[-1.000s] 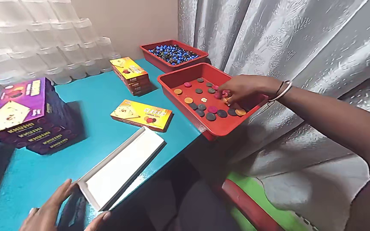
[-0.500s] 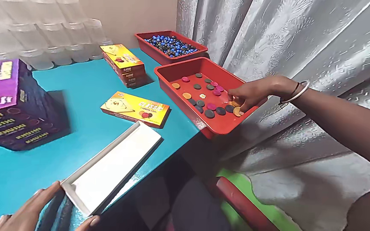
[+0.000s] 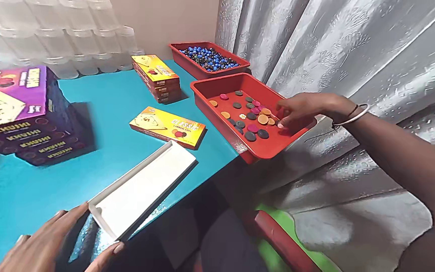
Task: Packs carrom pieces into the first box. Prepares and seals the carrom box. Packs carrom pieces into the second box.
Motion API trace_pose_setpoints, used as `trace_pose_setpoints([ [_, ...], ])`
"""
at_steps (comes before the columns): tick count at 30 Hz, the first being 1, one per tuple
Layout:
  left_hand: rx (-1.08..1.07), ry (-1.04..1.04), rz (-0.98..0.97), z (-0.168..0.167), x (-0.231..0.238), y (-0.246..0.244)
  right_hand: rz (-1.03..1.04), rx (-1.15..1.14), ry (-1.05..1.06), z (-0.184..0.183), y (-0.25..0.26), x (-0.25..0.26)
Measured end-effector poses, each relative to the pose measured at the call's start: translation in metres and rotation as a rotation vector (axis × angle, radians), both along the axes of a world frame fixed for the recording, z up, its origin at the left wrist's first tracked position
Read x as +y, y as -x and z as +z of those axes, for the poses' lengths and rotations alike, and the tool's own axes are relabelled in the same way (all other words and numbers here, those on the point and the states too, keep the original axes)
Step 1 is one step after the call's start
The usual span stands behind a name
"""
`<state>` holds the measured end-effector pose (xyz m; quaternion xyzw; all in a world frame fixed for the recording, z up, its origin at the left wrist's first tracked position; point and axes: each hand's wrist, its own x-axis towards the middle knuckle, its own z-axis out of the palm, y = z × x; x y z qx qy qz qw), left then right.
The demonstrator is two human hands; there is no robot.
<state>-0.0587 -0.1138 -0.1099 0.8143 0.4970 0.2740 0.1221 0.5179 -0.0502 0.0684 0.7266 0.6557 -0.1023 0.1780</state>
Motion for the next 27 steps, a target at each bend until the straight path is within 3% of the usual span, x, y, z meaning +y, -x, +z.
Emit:
trace_pose_setpoints([
  [4, -0.008, -0.031, 0.004, -0.003, 0.002, 0.0, -0.098, -0.071, 0.161, -0.022, 0.006, -0.008],
  [9, -0.028, -0.033, 0.0, -0.002, 0.001, -0.001, -0.176, 0.013, -0.015, -0.028, 0.019, 0.004],
  [12, -0.051, -0.043, -0.007, 0.001, -0.001, -0.004, -0.058, -0.12, -0.036, -0.022, 0.012, 0.011],
  [15, -0.052, -0.054, -0.006, 0.0, -0.001, -0.004, 0.147, -0.06, -0.202, -0.013, 0.011, 0.024],
  [18, -0.063, -0.044, -0.01, 0.003, -0.001, -0.004, 0.257, -0.009, -0.156, -0.018, 0.01, 0.045],
  [21, -0.075, -0.033, 0.0, 0.003, -0.003, -0.004, 0.294, 0.015, -0.077, -0.028, 0.01, 0.052],
  [27, -0.048, -0.051, 0.002, 0.001, -0.002, -0.005, 0.201, 0.012, -0.129, -0.028, 0.011, 0.037],
])
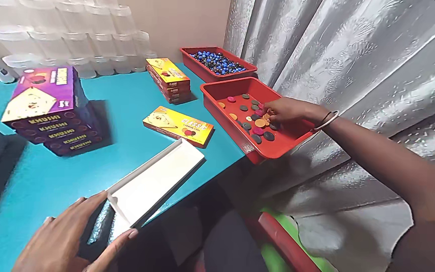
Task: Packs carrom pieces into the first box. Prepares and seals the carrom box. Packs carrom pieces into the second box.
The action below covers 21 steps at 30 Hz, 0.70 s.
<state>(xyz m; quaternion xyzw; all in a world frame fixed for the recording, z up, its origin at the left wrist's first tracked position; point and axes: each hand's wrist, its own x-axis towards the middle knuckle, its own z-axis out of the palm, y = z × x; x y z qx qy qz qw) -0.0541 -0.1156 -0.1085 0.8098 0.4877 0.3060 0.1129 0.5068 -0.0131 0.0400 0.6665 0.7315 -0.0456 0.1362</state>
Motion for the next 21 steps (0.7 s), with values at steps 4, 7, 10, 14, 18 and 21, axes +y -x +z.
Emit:
trace_pose_setpoints([
  [4, 0.011, -0.005, 0.001, -0.001, -0.001, 0.001, 0.005, -0.025, 0.027, 0.001, -0.001, 0.0],
  [7, 0.016, -0.017, 0.009, -0.001, 0.0, 0.002, -0.027, -0.054, 0.0, -0.002, -0.002, 0.004],
  [10, 0.011, -0.024, 0.004, -0.001, 0.0, 0.002, 0.01, -0.049, -0.029, -0.005, -0.003, 0.006],
  [14, 0.011, -0.032, 0.0, 0.0, 0.001, 0.001, 0.025, 0.047, -0.071, 0.01, -0.002, 0.0],
  [18, -0.005, -0.022, 0.021, -0.003, 0.0, 0.001, 0.046, 0.194, -0.057, 0.018, 0.012, -0.005],
  [21, 0.001, -0.016, 0.024, -0.004, 0.002, 0.001, 0.039, 0.125, -0.013, 0.002, 0.023, -0.005],
])
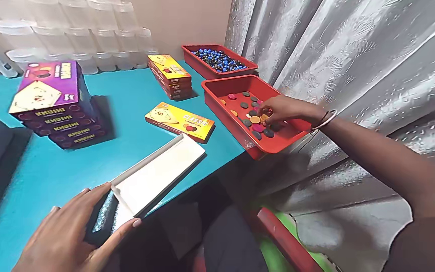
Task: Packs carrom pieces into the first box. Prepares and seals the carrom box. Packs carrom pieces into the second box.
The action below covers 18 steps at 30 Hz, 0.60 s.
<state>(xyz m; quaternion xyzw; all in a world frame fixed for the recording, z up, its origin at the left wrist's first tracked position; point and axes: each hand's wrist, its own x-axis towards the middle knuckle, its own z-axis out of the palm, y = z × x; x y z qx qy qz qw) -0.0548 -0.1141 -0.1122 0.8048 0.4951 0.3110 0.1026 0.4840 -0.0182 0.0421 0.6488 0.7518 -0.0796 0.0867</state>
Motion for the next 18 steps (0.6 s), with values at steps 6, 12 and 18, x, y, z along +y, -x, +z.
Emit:
trace_pose_setpoints([
  [6, 0.007, 0.02, 0.004, 0.002, -0.002, 0.0, -0.037, -0.195, -0.045, -0.003, 0.003, 0.003],
  [12, 0.017, -0.024, 0.045, 0.004, -0.003, -0.006, 0.166, -0.126, -0.081, 0.012, 0.021, -0.002],
  [18, 0.018, -0.041, 0.1, 0.003, -0.005, -0.013, 0.278, -0.163, 0.038, -0.006, 0.02, 0.011],
])
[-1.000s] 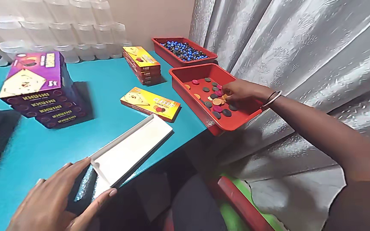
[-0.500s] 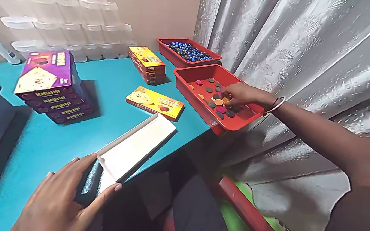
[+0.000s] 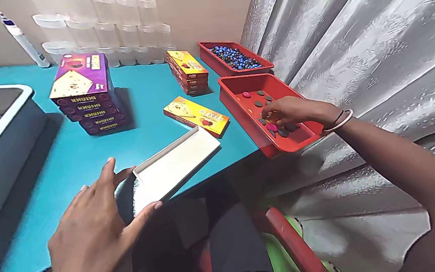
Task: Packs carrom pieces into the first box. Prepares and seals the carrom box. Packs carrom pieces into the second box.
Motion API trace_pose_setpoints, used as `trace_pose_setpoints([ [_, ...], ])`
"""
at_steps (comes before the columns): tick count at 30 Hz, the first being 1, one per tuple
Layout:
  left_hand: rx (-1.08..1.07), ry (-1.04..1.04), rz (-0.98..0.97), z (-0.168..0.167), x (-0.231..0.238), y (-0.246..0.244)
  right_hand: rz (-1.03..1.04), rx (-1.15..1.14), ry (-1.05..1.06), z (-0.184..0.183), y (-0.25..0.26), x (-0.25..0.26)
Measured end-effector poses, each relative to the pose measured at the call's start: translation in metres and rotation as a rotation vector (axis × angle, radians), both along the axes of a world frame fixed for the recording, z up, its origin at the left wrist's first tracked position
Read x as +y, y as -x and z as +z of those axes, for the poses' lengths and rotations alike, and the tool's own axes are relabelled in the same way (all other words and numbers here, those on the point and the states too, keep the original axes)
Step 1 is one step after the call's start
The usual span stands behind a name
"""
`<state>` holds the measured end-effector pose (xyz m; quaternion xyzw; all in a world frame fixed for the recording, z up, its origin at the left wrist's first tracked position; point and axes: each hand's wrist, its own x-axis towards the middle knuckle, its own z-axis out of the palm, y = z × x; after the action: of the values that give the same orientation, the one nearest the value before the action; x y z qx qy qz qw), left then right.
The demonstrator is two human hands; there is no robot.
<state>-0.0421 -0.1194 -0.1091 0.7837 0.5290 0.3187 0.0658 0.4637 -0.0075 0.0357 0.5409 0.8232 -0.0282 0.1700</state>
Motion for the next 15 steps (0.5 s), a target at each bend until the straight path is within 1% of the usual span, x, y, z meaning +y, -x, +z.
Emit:
trace_pose_setpoints([
  [3, 0.016, -0.045, 0.029, 0.002, -0.002, -0.006, 0.049, -0.004, -0.002, 0.001, -0.004, -0.002],
  [5, 0.029, -0.075, 0.069, 0.003, -0.005, -0.012, 0.031, -0.03, -0.039, 0.007, -0.002, -0.003],
  [7, 0.054, -0.11, 0.146, 0.009, -0.007, -0.02, 0.036, -0.027, -0.201, 0.026, 0.014, 0.002],
  [9, 0.06, -0.115, 0.207, 0.013, -0.009, -0.03, 0.133, 0.035, -0.361, 0.053, 0.054, 0.001],
  [11, 0.054, -0.117, 0.235, 0.014, -0.01, -0.035, 0.265, 0.137, -0.387, 0.067, 0.108, 0.003],
  [13, 0.037, -0.134, 0.256, 0.013, -0.01, -0.037, 0.415, 0.251, -0.305, 0.06, 0.164, 0.002],
  [15, 0.021, -0.136, 0.273, 0.013, -0.011, -0.038, 0.555, 0.334, -0.183, 0.036, 0.214, -0.001],
])
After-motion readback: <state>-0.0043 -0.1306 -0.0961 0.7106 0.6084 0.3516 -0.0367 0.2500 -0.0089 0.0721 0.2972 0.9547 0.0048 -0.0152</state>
